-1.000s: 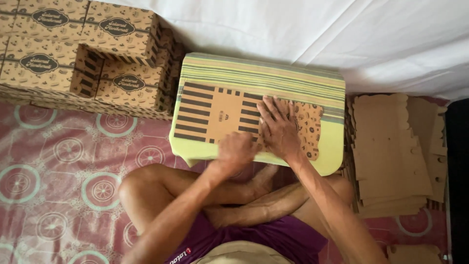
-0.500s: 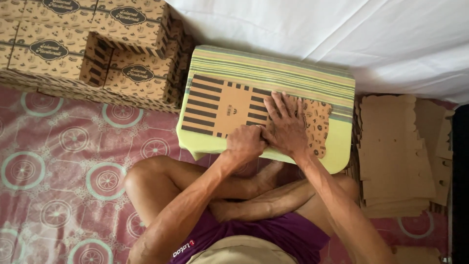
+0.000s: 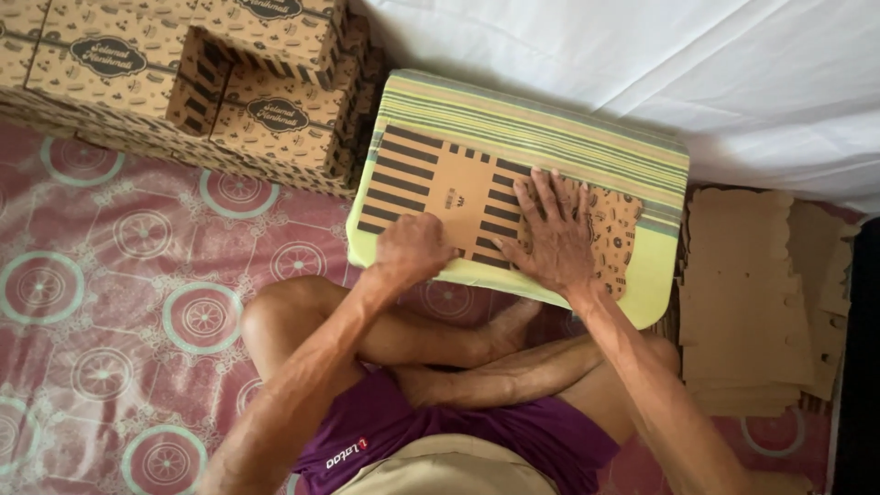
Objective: Assembling small cardboard boxes from flat sheets by folding and tucking flaps.
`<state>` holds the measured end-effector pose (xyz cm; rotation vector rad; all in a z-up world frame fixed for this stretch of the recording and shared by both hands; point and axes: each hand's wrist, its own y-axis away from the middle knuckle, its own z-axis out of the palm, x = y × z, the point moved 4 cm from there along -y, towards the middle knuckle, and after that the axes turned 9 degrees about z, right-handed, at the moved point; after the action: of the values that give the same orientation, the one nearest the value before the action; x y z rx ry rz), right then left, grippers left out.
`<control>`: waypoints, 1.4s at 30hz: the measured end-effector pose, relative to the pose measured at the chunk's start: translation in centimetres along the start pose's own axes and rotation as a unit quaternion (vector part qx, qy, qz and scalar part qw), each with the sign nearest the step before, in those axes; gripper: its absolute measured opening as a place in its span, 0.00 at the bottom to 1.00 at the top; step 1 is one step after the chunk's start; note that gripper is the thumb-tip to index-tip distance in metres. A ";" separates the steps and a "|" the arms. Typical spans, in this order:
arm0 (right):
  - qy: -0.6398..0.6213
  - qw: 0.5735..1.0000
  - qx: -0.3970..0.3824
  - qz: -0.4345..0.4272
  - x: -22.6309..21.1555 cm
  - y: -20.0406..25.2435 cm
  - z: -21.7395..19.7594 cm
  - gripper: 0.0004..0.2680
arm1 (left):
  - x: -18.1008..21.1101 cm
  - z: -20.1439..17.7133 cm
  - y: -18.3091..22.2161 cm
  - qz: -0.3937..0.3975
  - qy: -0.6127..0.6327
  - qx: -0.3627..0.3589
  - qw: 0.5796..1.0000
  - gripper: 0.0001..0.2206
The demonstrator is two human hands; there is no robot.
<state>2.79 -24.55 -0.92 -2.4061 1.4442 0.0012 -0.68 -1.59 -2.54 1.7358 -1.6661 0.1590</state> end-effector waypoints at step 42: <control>0.016 0.999 -0.044 0.002 -0.1 -0.2 -0.4 0.33 | 6.7 -0.3 -2.8 0.240 -0.161 0.287 0.913 0.27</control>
<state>2.86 -24.51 -0.50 -2.4852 1.4913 0.0294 3.02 -7.24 0.19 1.7785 -2.4612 0.6817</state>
